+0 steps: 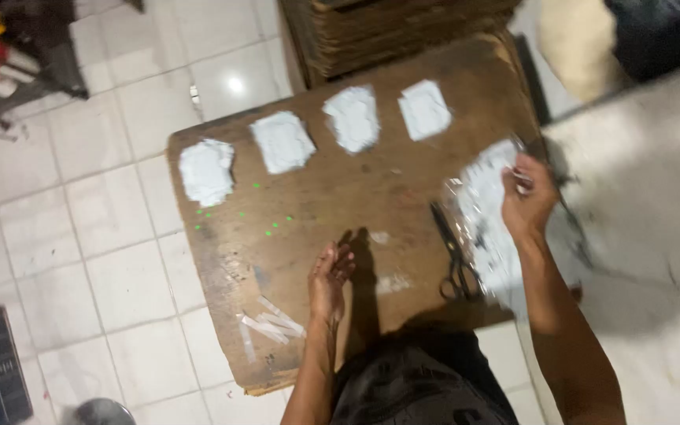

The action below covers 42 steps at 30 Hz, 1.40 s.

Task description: Cutting printed stickers into individual pieces using scissors

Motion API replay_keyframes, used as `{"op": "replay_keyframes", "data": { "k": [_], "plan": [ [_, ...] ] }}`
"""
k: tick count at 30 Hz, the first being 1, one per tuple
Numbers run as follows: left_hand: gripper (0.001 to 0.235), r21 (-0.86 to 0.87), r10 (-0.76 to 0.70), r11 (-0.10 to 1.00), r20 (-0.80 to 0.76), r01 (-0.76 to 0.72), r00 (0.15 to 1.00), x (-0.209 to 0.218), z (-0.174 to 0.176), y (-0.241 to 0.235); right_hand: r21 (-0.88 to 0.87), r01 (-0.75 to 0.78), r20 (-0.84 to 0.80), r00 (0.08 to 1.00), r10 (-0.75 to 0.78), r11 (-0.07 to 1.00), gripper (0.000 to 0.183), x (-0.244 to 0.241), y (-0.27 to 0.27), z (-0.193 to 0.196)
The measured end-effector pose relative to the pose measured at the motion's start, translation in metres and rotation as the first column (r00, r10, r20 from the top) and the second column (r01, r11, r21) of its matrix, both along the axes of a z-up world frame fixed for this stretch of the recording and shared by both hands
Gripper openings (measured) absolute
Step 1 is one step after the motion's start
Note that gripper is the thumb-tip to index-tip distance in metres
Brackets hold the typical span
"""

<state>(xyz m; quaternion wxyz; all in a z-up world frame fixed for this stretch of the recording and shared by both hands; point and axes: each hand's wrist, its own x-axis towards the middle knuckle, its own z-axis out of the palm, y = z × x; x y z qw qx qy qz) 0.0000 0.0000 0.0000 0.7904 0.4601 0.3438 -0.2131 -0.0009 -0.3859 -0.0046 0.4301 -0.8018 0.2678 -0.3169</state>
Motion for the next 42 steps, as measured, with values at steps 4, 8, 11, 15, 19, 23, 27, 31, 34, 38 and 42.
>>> {"op": "replay_keyframes", "data": {
  "k": [4, 8, 11, 15, 19, 23, 27, 31, 34, 38, 42],
  "plan": [
    [0.038, 0.035, -0.121, 0.992, 0.025, 0.120, 0.992, -0.019, 0.009, 0.001, -0.095, 0.316, -0.084, 0.942, -0.324, 0.944, 0.018, -0.154, -0.039, -0.031],
    [0.040, 0.056, -0.207, 0.977, 0.048, 0.204, 0.977, -0.042, 0.024, -0.013, -0.226, 0.382, -0.345, 0.829, -0.440, 0.896, 0.007, -0.258, -0.042, -0.075],
    [0.036, 0.057, -0.257, 0.965, 0.044, 0.255, 0.965, -0.066, 0.026, -0.027, -0.388, 0.214, -0.353, 0.864, -0.359, 0.897, 0.012, -0.267, -0.031, -0.087],
    [0.037, 0.035, -0.315, 0.949, 0.038, 0.314, 0.948, -0.097, 0.040, -0.042, -0.583, 0.083, -0.134, 0.971, -0.196, 0.808, 0.032, -0.229, -0.030, -0.072],
    [0.041, 0.037, -0.344, 0.939, 0.051, 0.342, 0.938, -0.115, 0.054, -0.051, -0.312, 0.036, -0.545, 0.812, -0.210, 0.950, 0.043, -0.211, -0.028, -0.035],
    [0.037, 0.059, -0.310, 0.949, 0.027, 0.308, 0.950, -0.123, 0.054, -0.037, -0.323, 0.047, -0.520, 0.826, -0.219, 0.945, 0.046, -0.221, -0.047, -0.075],
    [0.039, 0.072, -0.283, 0.957, 0.024, 0.281, 0.959, -0.125, 0.049, -0.021, -0.316, 0.092, -0.349, 0.914, -0.206, 0.944, 0.045, -0.224, -0.058, -0.091],
    [0.036, 0.073, -0.279, 0.958, 0.018, 0.277, 0.960, -0.131, 0.038, -0.018, -0.230, 0.165, -0.279, 0.933, -0.227, 0.959, 0.011, -0.230, -0.059, -0.103],
    [0.041, 0.057, -0.307, 0.951, 0.026, 0.305, 0.951, -0.133, 0.052, -0.026, -0.232, 0.047, -0.215, 0.972, -0.098, 0.972, 0.021, -0.236, -0.066, -0.113],
    [0.044, 0.074, -0.385, 0.921, 0.032, 0.382, 0.922, -0.135, 0.066, -0.039, -0.532, 0.026, -0.087, 0.993, -0.085, 0.846, 0.062, -0.222, -0.044, -0.061],
    [0.046, 0.075, -0.407, 0.912, 0.030, 0.404, 0.913, -0.133, 0.069, -0.042, -0.358, 0.085, -0.200, 0.966, -0.165, 0.930, 0.102, -0.207, -0.012, -0.022]
  ]
}}
